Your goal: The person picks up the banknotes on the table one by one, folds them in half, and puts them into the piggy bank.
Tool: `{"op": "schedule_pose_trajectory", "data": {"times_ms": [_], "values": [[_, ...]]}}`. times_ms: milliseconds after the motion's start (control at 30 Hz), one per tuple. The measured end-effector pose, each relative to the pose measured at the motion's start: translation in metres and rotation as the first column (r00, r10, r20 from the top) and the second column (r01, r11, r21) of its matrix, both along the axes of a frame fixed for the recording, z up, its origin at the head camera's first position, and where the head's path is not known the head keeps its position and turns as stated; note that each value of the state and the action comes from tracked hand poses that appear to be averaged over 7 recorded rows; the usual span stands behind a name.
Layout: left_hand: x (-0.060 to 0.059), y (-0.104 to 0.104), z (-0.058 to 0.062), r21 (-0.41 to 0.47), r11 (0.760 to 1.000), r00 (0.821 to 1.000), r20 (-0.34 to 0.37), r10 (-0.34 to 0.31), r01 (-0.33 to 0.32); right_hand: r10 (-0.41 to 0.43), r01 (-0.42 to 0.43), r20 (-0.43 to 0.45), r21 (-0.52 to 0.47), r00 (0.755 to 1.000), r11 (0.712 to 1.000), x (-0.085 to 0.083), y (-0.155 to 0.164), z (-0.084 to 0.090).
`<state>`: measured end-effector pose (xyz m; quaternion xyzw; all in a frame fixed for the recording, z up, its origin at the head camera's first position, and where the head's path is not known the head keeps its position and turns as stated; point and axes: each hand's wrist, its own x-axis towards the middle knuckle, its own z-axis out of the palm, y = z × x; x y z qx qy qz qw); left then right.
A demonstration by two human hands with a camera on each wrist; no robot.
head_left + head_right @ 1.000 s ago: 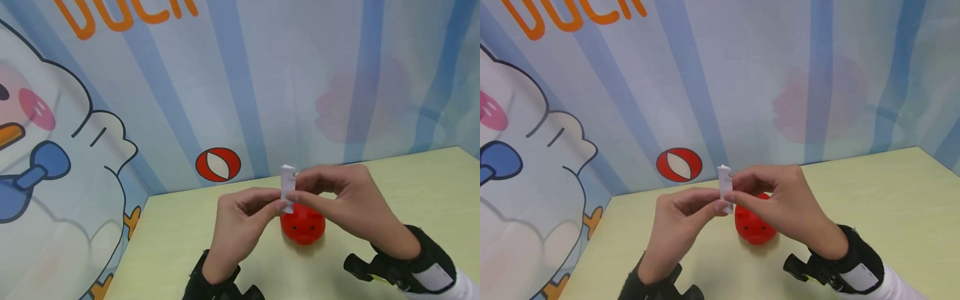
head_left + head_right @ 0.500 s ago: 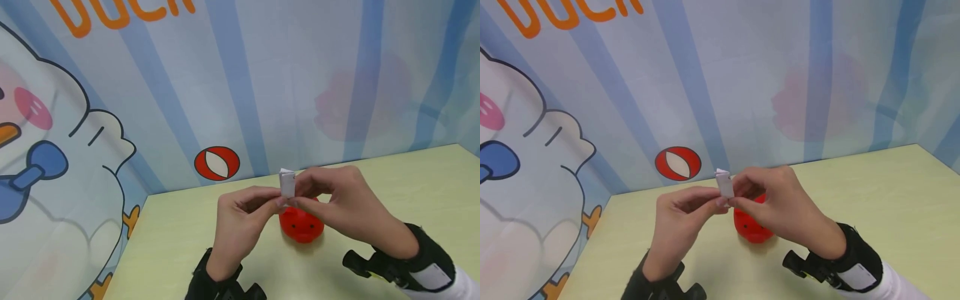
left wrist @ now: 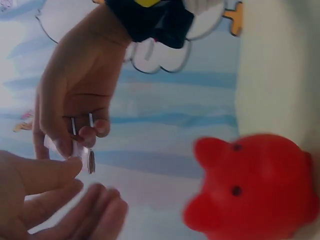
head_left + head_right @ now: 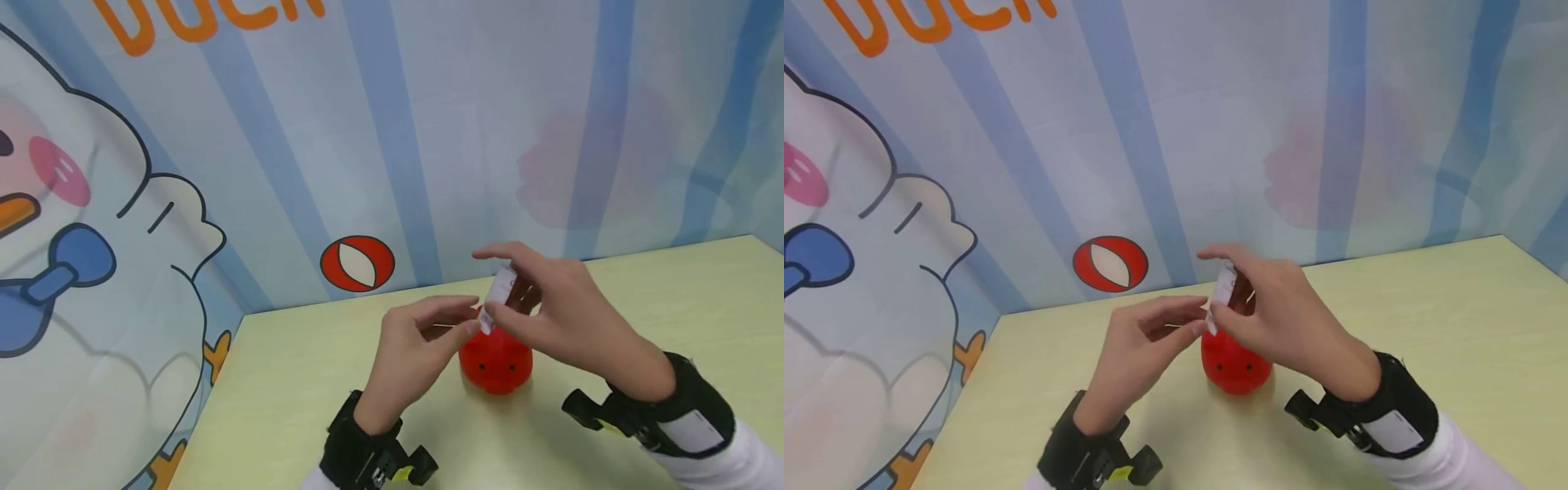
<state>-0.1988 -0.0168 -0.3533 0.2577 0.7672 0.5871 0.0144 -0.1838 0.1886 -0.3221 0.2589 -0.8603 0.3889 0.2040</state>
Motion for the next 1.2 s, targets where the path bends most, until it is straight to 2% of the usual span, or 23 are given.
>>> {"op": "schedule_pose_trajectory", "data": {"times_ms": [100, 200, 267, 333, 467, 700, 833, 933, 1067, 1200], "values": [[-0.012, 0.005, -0.017, -0.183, 0.982, 0.999, 0.024, 0.037, -0.032, -0.084, 0.081, 0.042, 0.061, 0.996, 0.995, -0.016, 0.004, -0.011], [-0.02, 0.01, -0.034, -0.35, 0.936, 0.998, 0.027, 0.048, -0.036, -0.139, 0.126, 0.119, 0.11, 0.983, 0.986, -0.031, 0.005, -0.026], [-0.022, 0.013, -0.044, -0.425, 0.905, 0.998, 0.045, 0.046, -0.023, -0.158, 0.134, 0.181, 0.135, 0.971, 0.982, -0.038, 0.005, -0.035], [-0.021, 0.015, -0.051, -0.46, 0.888, 0.996, 0.075, 0.04, -0.001, -0.164, 0.128, 0.228, 0.164, 0.96, 0.978, -0.043, 0.003, -0.042], [-0.019, 0.018, -0.057, -0.472, 0.881, 0.994, 0.109, 0.022, 0.032, -0.161, 0.109, 0.279, 0.194, 0.946, 0.975, -0.047, 0.0, -0.05], [-0.018, 0.018, -0.055, -0.516, 0.856, 0.996, 0.083, 0.016, 0.029, -0.141, 0.067, 0.319, 0.231, 0.937, 0.971, -0.052, -0.011, -0.059], [-0.017, 0.019, -0.054, -0.525, 0.851, 0.997, 0.079, 0.02, 0.025, -0.133, 0.042, 0.335, 0.266, 0.933, 0.963, -0.053, -0.015, -0.064], [-0.016, 0.02, -0.055, -0.526, 0.85, 0.996, 0.088, 0.024, 0.026, -0.106, 0.005, 0.354, 0.274, 0.929, 0.962, -0.05, -0.011, -0.059], [-0.017, 0.021, -0.055, -0.525, 0.85, 0.995, 0.099, 0.028, 0.028, -0.017, -0.084, 0.405, 0.23, 0.914, 0.97, -0.045, 0.001, -0.042], [-0.018, 0.021, -0.053, -0.524, 0.851, 0.994, 0.102, 0.027, 0.031, 0.062, -0.158, 0.461, 0.172, 0.885, 0.972, -0.043, 0.01, -0.03]]}}
